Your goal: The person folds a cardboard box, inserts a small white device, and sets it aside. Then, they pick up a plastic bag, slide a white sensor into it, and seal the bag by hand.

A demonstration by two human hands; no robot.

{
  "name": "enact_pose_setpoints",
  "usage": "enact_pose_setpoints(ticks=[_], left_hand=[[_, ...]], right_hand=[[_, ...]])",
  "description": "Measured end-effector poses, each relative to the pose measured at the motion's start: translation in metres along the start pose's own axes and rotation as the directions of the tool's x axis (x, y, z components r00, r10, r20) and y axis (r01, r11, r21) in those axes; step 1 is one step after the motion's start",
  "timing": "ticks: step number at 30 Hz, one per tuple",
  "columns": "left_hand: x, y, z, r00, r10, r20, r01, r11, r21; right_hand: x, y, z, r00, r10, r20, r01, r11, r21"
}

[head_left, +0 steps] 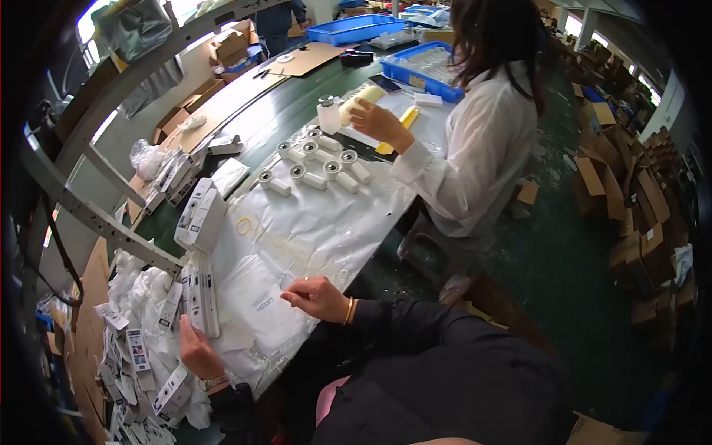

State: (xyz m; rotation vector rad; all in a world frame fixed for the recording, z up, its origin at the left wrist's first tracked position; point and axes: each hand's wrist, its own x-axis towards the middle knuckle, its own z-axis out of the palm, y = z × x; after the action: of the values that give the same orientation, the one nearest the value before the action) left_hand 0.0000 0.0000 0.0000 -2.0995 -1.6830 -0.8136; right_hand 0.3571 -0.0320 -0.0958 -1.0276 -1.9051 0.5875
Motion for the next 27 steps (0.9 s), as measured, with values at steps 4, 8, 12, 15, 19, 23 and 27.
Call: enact_pose_setpoints(ticks=[4, 8, 12, 15, 19, 23, 27], left_hand=[[-0.036, 0.087, -0.073, 0.966, 0.203, -0.158, -0.223, 0.967, -0.125], [-0.062, 0.121, -0.096, 0.886, 0.442, -0.143, -0.464, 0.855, -0.233], [-0.087, 0.143, -0.105, 0.919, 0.393, -0.031, -0.387, 0.883, -0.267], [-0.080, 0.162, -0.126, 0.962, 0.206, 0.177, -0.139, 0.933, -0.332], [-0.087, 0.160, -0.126, 0.933, 0.170, 0.318, -0.057, 0.941, -0.335], [-0.090, 0.166, -0.128, 0.936, 0.172, 0.308, -0.058, 0.937, -0.346], [-0.096, 0.161, -0.126, 0.928, 0.249, 0.277, -0.147, 0.928, -0.343]], right_hand=[[0.001, -0.103, -0.062, 0.884, 0.375, 0.277, -0.449, 0.519, 0.727], [0.021, -0.145, -0.070, 0.708, 0.458, 0.537, -0.587, -0.041, 0.808], [0.005, -0.124, -0.035, 0.932, 0.231, 0.280, -0.353, 0.395, 0.848], [-0.003, -0.128, -0.035, 0.871, 0.160, 0.465, -0.477, 0.507, 0.718], [-0.006, -0.143, -0.040, 0.861, 0.189, 0.473, -0.501, 0.474, 0.724], [-0.004, -0.132, -0.052, 0.836, 0.141, 0.530, -0.527, 0.473, 0.706], [-0.002, -0.123, -0.065, 0.746, 0.048, 0.665, -0.580, 0.538, 0.612]])
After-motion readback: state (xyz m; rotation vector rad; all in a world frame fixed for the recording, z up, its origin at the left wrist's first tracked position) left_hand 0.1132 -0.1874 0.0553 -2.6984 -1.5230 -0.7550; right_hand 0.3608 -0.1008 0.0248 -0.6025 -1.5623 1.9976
